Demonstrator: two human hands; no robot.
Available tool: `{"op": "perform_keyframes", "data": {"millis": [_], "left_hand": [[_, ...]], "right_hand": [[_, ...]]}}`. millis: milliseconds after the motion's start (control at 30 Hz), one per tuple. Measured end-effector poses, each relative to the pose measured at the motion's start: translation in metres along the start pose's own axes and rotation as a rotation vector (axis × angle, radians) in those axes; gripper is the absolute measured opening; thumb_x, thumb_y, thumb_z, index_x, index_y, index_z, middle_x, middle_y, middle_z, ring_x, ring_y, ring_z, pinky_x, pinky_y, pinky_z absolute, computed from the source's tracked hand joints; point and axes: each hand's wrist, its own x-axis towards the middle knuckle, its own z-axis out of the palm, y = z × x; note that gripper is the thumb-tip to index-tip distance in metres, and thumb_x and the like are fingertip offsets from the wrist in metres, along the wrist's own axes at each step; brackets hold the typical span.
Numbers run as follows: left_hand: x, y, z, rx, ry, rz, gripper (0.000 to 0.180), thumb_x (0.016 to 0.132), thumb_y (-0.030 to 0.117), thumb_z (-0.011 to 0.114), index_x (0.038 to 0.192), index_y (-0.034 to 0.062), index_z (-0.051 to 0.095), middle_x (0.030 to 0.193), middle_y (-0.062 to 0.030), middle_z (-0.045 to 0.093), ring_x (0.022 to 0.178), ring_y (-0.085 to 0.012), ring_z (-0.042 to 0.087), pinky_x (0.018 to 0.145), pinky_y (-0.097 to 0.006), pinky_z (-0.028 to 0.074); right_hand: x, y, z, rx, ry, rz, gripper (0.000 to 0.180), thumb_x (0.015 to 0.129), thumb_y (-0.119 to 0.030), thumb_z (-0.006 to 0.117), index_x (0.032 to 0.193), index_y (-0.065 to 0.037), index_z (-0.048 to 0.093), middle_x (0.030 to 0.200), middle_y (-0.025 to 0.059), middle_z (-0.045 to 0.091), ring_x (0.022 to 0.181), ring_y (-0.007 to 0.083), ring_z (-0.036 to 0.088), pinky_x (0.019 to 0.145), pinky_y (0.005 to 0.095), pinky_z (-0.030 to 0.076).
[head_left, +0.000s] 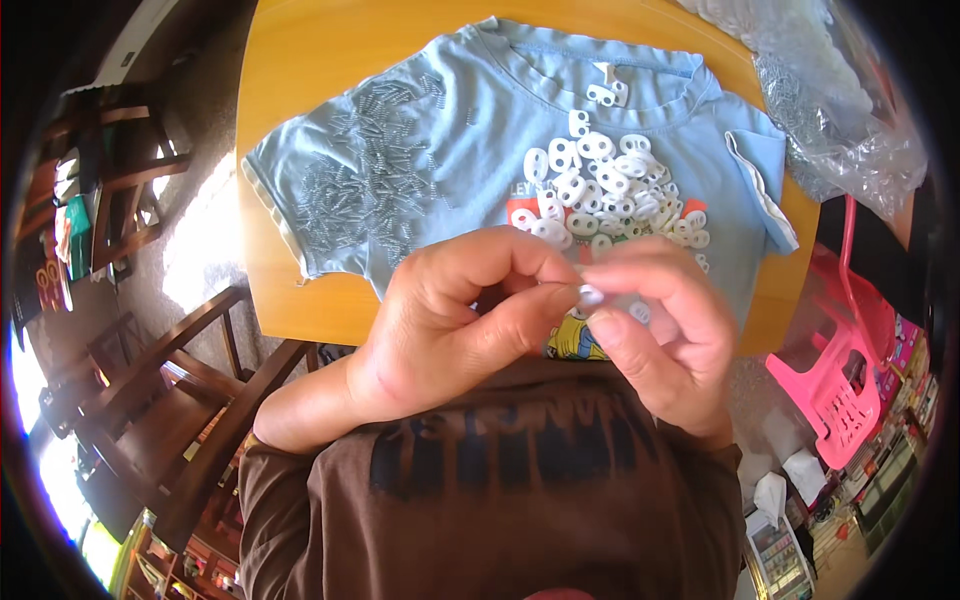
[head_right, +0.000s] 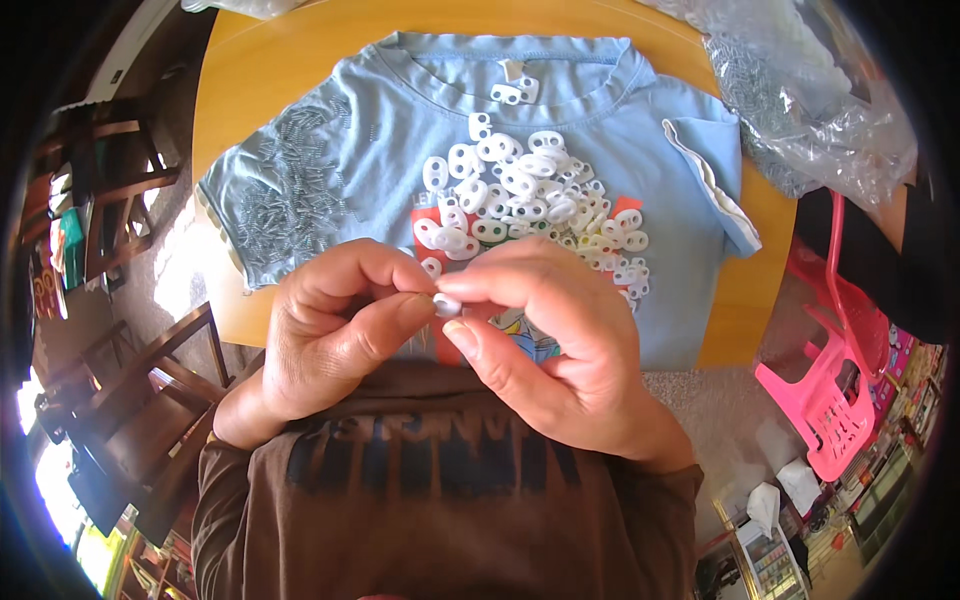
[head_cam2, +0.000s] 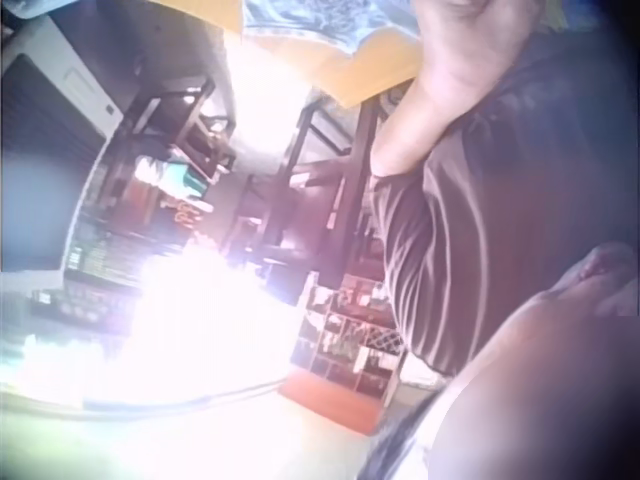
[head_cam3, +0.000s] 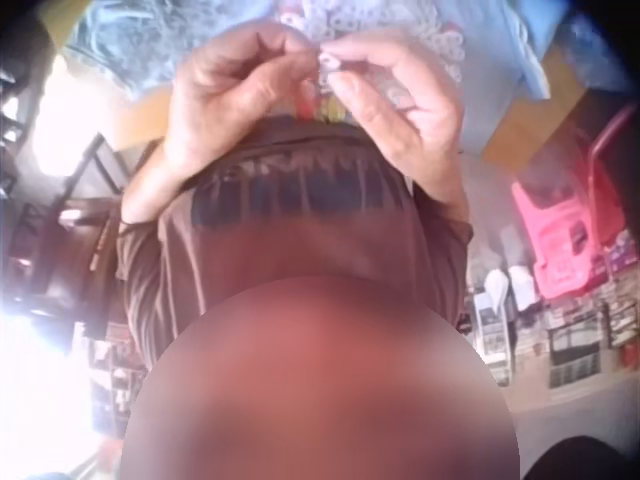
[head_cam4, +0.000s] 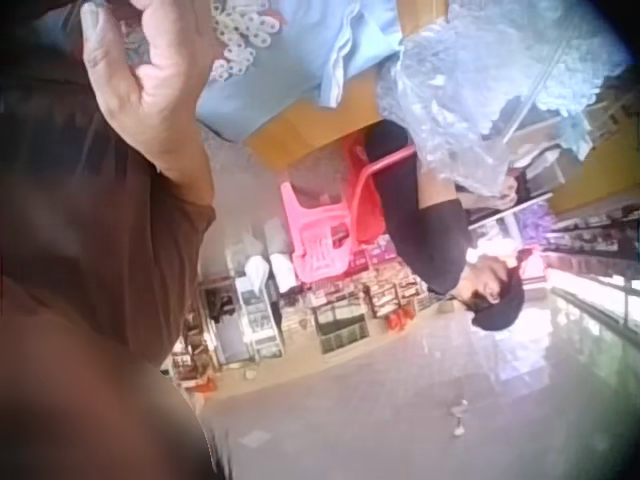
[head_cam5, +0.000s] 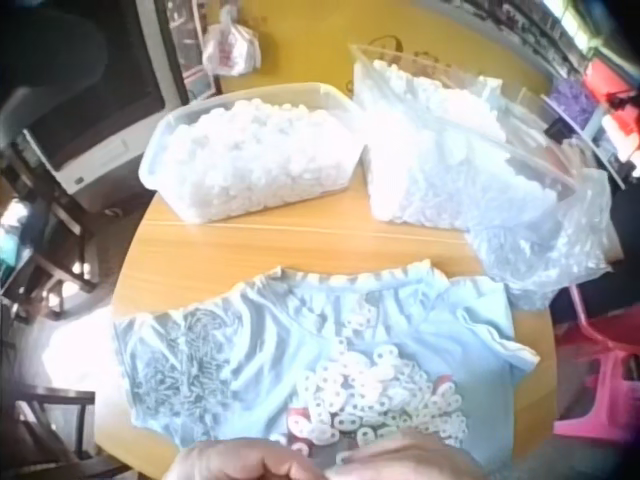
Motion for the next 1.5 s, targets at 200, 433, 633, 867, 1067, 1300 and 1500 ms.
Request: {"op": "perform_keyframes", "data": {"millis": [200,433,633,867,1067,1300,1500], "left_hand": [[-0.013,0.007,-0.010,-0.280,-0.026,-0.101,0.009,0.088,0.009,0.054,0.092,0.0016,0.054,0.073,0.0020,0.052,0.064,-0.0023,0.045,0.056,-0.018,0.038],[-0.023,-0.016,-0.025,-0.499,-0.136,-0.095,0.007,0.086,0.006,0.056,0.093,0.0035,0.055,0.092,-0.0059,0.056,0.068,-0.0072,0.053,0.058,-0.019,0.045],[-0.027,-0.020,-0.033,-0.664,-0.092,-0.118,0.014,0.082,0.003,0.059,0.095,0.0022,0.054,0.096,-0.0071,0.056,0.070,-0.0084,0.054,0.055,-0.019,0.046],[-0.031,-0.013,-0.049,-0.758,-0.163,-0.178,0.016,0.084,0.004,0.059,0.099,0.0014,0.056,0.090,-0.0037,0.059,0.067,-0.0036,0.048,0.054,-0.017,0.039],[-0.026,-0.012,-0.046,-0.555,-0.018,-0.122,0.011,0.080,0.002,0.062,0.090,0.0034,0.057,0.084,-0.0014,0.053,0.061,-0.0038,0.047,0.049,-0.015,0.039],[-0.027,-0.012,-0.045,-0.396,0.048,-0.143,0.008,0.083,0.005,0.060,0.089,0.0037,0.056,0.084,-0.0013,0.052,0.060,-0.0041,0.046,0.051,-0.016,0.038],[-0.025,-0.014,-0.046,-0.429,0.097,-0.176,0.008,0.083,0.008,0.060,0.088,0.0038,0.055,0.080,-0.0007,0.052,0.058,-0.0041,0.046,0.052,-0.017,0.037]], "right_hand": [[0.008,-0.002,0.018,-0.067,0.032,-0.074,0.020,0.074,0.006,0.060,0.094,0.001,0.059,0.083,0.0116,0.060,0.070,0.0193,0.058,0.062,0.0266,0.046],[0.011,-0.009,0.030,0.028,-0.050,0.029,0.018,0.075,0.006,0.061,0.092,0.000,0.061,0.080,0.0088,0.059,0.071,0.0171,0.055,0.064,0.0255,0.043],[0.020,-0.007,0.040,-0.021,-0.129,0.106,0.019,0.074,0.004,0.064,0.092,-0.002,0.061,0.082,0.0079,0.059,0.070,0.0156,0.054,0.063,0.0253,0.043],[0.037,-0.010,0.041,-0.005,-0.173,0.124,0.029,0.072,0.000,0.068,0.099,-0.003,0.059,0.076,0.0037,0.056,0.066,0.0110,0.051,0.059,0.0233,0.041],[0.073,0.000,0.026,-0.411,-0.103,-0.099,0.015,0.074,-0.001,0.065,0.087,-0.002,0.058,0.071,0.0060,0.053,0.060,0.0152,0.055,0.054,0.0269,0.043],[0.109,0.013,0.022,-0.790,-0.222,-0.212,0.009,0.076,-0.001,0.061,0.084,-0.001,0.057,0.076,0.0090,0.053,0.066,0.0230,0.054,0.059,0.0308,0.043],[0.116,0.027,0.024,-0.826,-0.301,-0.240,0.011,0.075,-0.004,0.062,0.082,-0.001,0.054,0.074,0.0098,0.052,0.067,0.0271,0.053,0.060,0.0343,0.041]]}}
